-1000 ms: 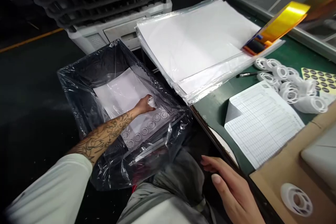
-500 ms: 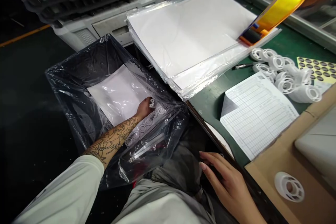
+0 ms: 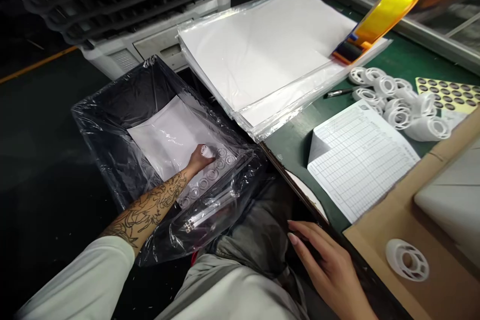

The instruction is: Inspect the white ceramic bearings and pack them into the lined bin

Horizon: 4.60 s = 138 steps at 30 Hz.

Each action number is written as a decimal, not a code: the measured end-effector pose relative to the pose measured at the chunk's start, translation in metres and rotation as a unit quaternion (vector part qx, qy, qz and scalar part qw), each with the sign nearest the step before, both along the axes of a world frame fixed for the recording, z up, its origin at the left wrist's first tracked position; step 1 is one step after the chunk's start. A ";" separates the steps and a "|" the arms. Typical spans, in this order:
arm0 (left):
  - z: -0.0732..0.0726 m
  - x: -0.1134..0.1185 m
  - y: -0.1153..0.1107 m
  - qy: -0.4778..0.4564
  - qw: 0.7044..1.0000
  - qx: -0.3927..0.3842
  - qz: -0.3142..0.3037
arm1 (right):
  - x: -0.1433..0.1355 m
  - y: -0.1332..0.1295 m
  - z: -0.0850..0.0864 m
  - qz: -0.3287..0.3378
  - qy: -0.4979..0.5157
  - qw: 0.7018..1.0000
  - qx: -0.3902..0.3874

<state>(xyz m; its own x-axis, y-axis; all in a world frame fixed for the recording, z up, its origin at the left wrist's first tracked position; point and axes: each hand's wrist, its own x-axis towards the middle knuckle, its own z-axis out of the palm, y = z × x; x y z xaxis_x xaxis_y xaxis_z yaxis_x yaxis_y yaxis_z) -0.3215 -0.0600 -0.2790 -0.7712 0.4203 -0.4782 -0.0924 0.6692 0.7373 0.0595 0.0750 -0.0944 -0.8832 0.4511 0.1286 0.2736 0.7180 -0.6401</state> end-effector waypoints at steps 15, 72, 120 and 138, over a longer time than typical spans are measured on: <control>0.001 0.025 0.007 -0.051 0.999 -0.005 -0.004 | 0.001 0.002 0.002 -0.005 0.013 1.000 0.000; 0.031 -0.026 -0.076 0.070 0.925 -0.248 -0.280 | 0.009 0.007 -0.007 0.030 -0.005 1.000 0.001; 0.043 -0.018 -0.086 0.086 0.803 -0.392 -0.440 | 0.018 0.008 -0.015 0.038 -0.010 0.999 -0.021; 0.050 -0.006 -0.085 0.120 0.784 -0.408 -0.452 | 0.018 0.008 -0.014 0.022 -0.021 0.998 -0.052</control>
<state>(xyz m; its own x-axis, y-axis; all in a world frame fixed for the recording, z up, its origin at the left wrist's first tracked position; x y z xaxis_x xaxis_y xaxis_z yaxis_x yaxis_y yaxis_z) -0.3275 -0.1454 -0.2292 -0.4429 0.4779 -0.7586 0.7683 0.6383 -0.0464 0.0776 0.0831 -0.1087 -0.9058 0.4214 0.0450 0.2720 0.6596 -0.7007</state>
